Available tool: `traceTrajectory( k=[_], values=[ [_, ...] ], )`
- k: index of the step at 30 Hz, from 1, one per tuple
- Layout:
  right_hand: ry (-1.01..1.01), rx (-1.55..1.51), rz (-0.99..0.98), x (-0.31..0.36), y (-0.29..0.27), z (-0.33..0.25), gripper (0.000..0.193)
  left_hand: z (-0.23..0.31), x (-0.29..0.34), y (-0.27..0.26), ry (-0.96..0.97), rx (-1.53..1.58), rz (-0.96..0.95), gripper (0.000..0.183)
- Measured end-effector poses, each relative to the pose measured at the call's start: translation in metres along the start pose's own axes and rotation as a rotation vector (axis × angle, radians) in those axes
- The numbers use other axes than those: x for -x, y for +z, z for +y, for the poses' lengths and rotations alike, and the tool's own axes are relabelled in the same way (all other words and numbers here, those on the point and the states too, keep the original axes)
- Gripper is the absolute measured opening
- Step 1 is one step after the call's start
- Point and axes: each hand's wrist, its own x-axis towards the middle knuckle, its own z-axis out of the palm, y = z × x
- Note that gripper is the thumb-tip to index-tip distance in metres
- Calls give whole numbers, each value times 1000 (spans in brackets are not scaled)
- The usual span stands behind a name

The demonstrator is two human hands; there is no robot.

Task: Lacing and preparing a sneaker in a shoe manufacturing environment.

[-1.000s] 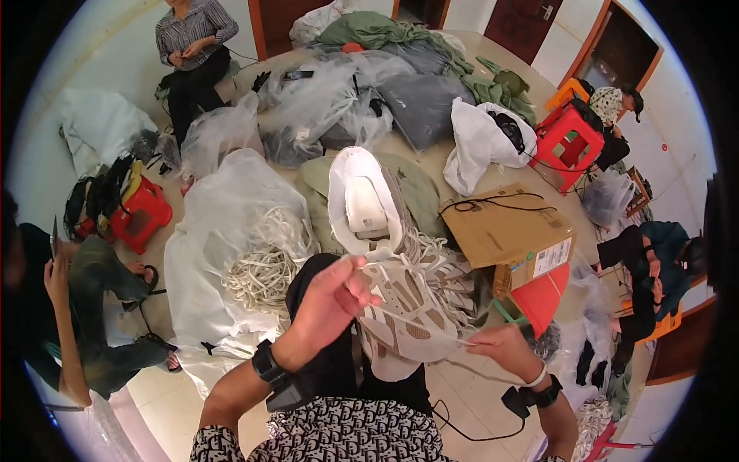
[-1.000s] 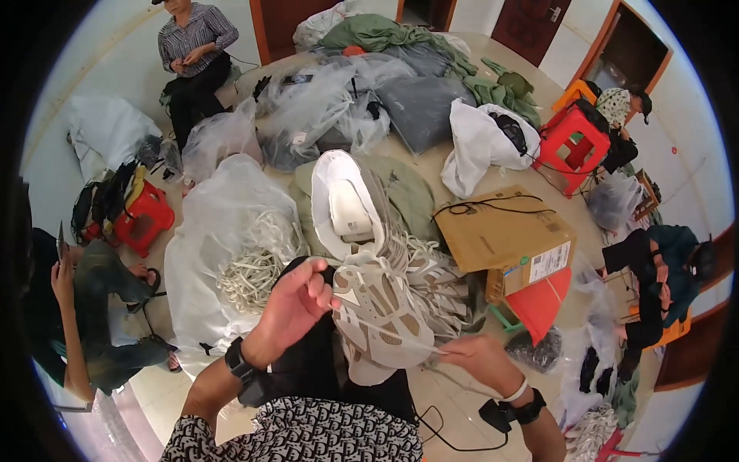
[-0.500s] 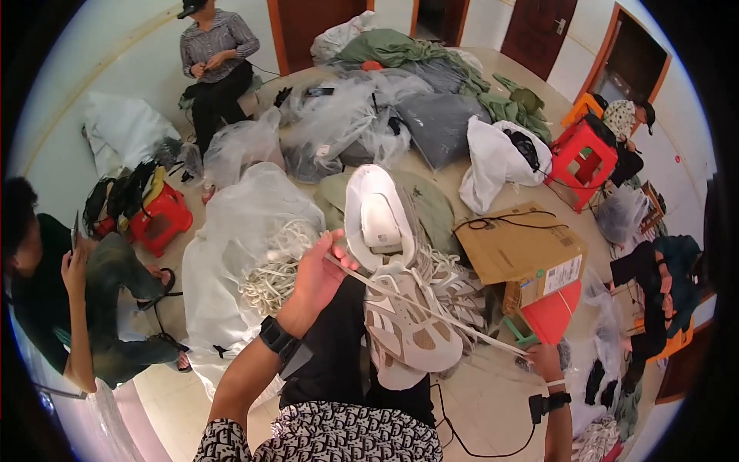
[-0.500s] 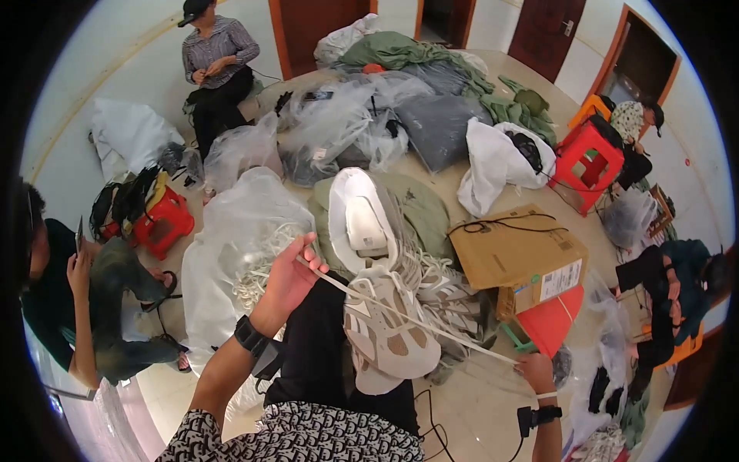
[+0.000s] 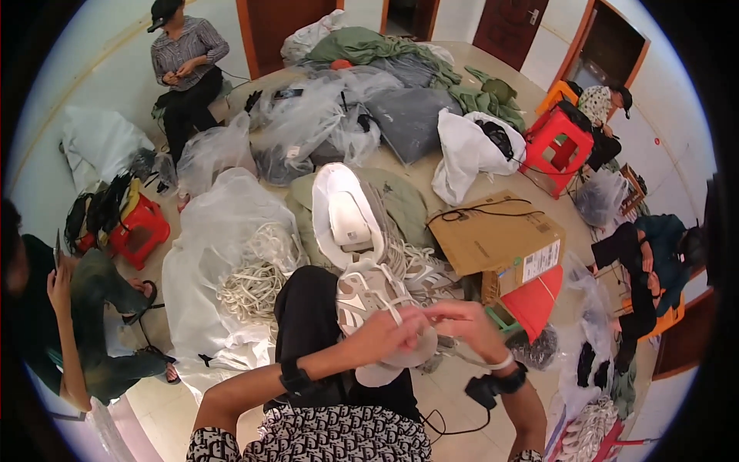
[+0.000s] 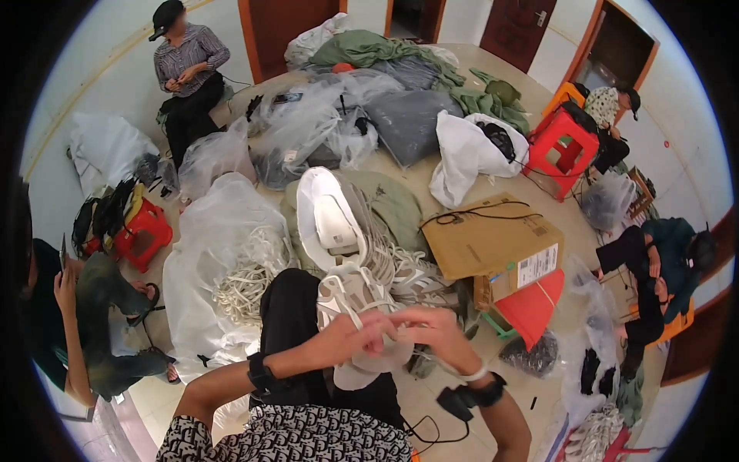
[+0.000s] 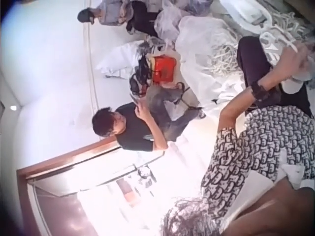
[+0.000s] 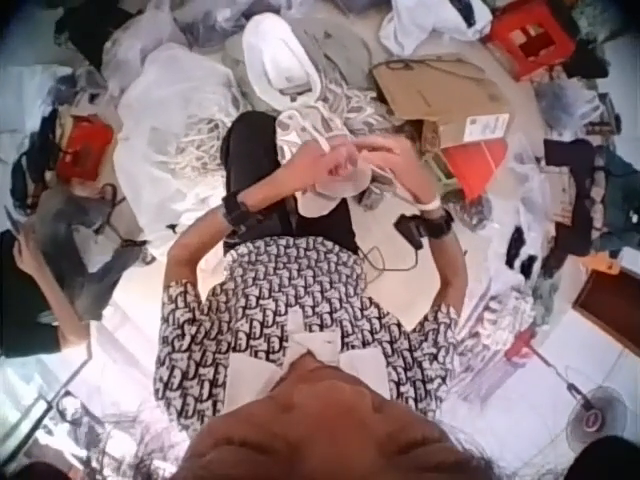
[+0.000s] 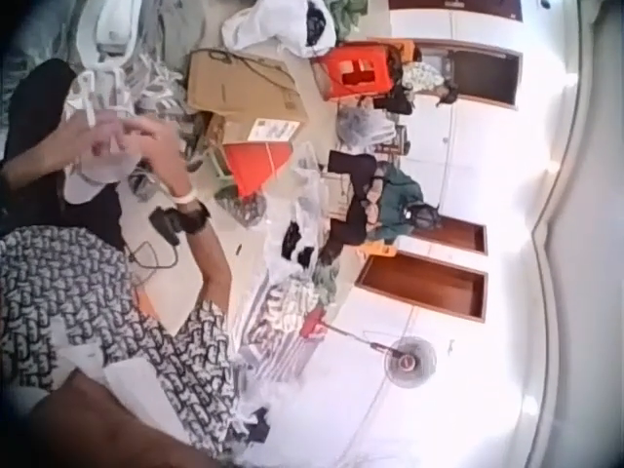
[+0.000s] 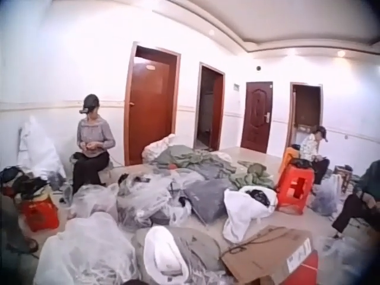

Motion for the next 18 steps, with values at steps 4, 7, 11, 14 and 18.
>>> traceTrajectory(
  k=[4,7,11,14,18],
  values=[
    [19,-24,-140,-11,28,5,17,-20,-1,25,291,-419,-24,17],
    [-177,-50,0,-11,42,3,15,-35,-7,26,284,-433,-1,15],
    [-65,-283,18,-10,33,-1,15,-13,-7,31,103,-413,-75,15],
    [46,-236,71,-8,23,-5,15,-28,-13,31,214,-584,-13,19],
    [-64,-379,196,-5,10,14,17,-18,-8,28,-69,-346,-48,26]
  ],
)
